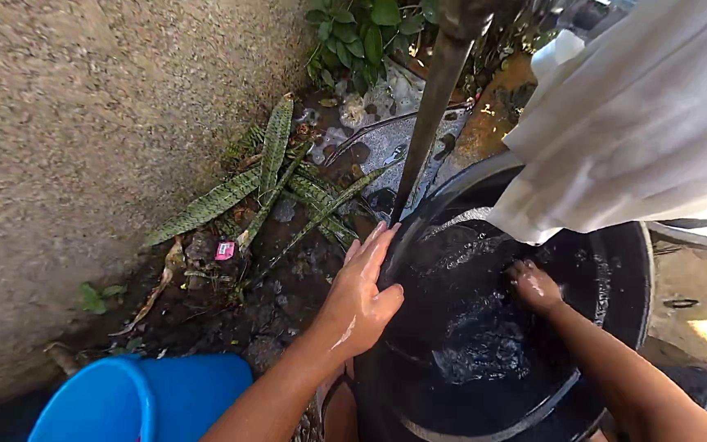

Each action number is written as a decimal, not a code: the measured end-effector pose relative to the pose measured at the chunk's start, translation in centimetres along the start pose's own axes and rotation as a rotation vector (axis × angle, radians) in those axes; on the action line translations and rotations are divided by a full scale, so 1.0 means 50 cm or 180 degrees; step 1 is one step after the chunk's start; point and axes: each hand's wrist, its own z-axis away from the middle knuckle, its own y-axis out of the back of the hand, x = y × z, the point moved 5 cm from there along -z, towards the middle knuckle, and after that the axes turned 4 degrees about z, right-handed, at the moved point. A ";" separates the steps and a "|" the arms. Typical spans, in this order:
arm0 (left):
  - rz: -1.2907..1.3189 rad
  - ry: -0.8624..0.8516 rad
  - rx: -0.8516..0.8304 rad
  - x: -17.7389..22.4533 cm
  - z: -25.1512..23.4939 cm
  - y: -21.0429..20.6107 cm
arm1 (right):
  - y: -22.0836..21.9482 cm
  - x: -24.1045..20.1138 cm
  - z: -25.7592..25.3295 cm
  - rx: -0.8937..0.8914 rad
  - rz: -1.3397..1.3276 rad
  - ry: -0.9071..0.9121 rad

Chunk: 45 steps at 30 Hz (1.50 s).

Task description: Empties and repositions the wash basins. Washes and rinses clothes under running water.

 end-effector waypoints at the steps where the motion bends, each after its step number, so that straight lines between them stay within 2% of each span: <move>1: -0.0016 -0.0017 -0.0025 0.002 0.002 0.000 | -0.014 -0.004 -0.002 0.0276 -0.0091 -0.0053; 3: -0.0009 -0.0060 -0.0032 0.005 0.004 0.000 | -0.064 -0.015 0.022 0.0534 -0.0360 -0.0180; 7: 0.0116 -0.0188 0.0018 0.018 0.014 -0.007 | -0.143 -0.105 0.143 0.0051 -0.1463 -0.1277; 9: 0.0256 -0.0260 0.0014 0.027 0.020 -0.012 | -0.176 -0.179 0.188 -0.0269 -0.1995 -0.1787; 12: 0.0509 -0.0296 -0.0031 0.036 0.030 -0.018 | -0.207 -0.336 0.228 -0.0167 -0.3382 -0.2131; 14: 0.0580 -0.0302 -0.0029 0.035 0.036 -0.021 | -0.151 -0.470 0.237 -0.0261 -0.4154 -0.1579; 16: 0.0625 -0.0281 0.0010 0.027 0.044 -0.021 | -0.029 -0.583 0.231 0.0203 -0.5141 -0.0835; 18: 0.0635 -0.0285 0.0090 0.013 0.055 -0.014 | 0.123 -0.642 0.218 0.0704 -0.6281 -0.0359; 20: 0.0772 -0.0276 0.0141 0.001 0.066 -0.007 | 0.251 -0.640 0.200 0.1273 -0.7029 -0.0140; 22: 0.0993 -0.0210 0.0165 -0.001 0.073 -0.007 | 0.319 -0.620 0.210 0.1552 -0.7024 -0.0208; 23: 0.1108 -0.0157 0.0185 0.002 0.075 -0.010 | 0.321 -0.622 0.227 0.1597 -0.6864 -0.0154; 25: 0.1339 -0.0028 0.0224 0.013 0.073 -0.015 | 0.254 -0.640 0.299 0.1260 -0.6090 0.0511; 26: 0.1431 0.0069 0.0230 0.017 0.069 -0.014 | 0.190 -0.643 0.348 0.0832 -0.5527 0.0994; 28: 0.1545 0.0246 0.0281 0.013 0.061 -0.009 | 0.006 -0.578 0.435 -0.0142 -0.4094 0.1577; 30: 0.1587 0.0315 0.0328 0.005 0.059 -0.005 | -0.161 -0.391 0.467 -0.0862 -0.2193 0.1366; 31: 0.1611 0.0336 0.0326 0.004 0.062 -0.004 | -0.203 -0.273 0.455 -0.1138 -0.1253 0.1125; 33: 0.1644 0.0387 0.0307 0.005 0.067 -0.009 | -0.178 -0.069 0.405 -0.1144 -0.0030 0.0597; 34: 0.1651 0.0433 0.0300 0.004 0.070 -0.014 | -0.138 0.003 0.384 -0.0807 0.0215 0.0307; 36: 0.1605 0.0515 0.0349 0.001 0.072 -0.019 | -0.058 0.080 0.376 0.0241 0.0087 -0.0396; 37: 0.1580 0.0554 0.0385 0.001 0.070 -0.018 | -0.031 0.094 0.385 0.0694 -0.0232 -0.0830; 38: 0.1591 0.0597 0.0401 0.002 0.069 -0.017 | -0.018 0.101 0.399 0.0912 -0.0693 -0.1357; 40: 0.1646 0.0659 0.0454 0.005 0.070 -0.017 | -0.039 0.110 0.424 0.0852 -0.1724 -0.2266; 41: 0.1655 0.0678 0.0471 0.007 0.071 -0.019 | -0.061 0.116 0.430 0.0704 -0.2168 -0.2510; 43: 0.1675 0.0669 0.0485 0.007 0.074 -0.021 | -0.084 0.131 0.435 0.0310 -0.2583 -0.2661; 45: 0.1672 0.0661 0.0538 -0.008 0.086 -0.019 | -0.076 0.155 0.452 0.0232 -0.2643 -0.2671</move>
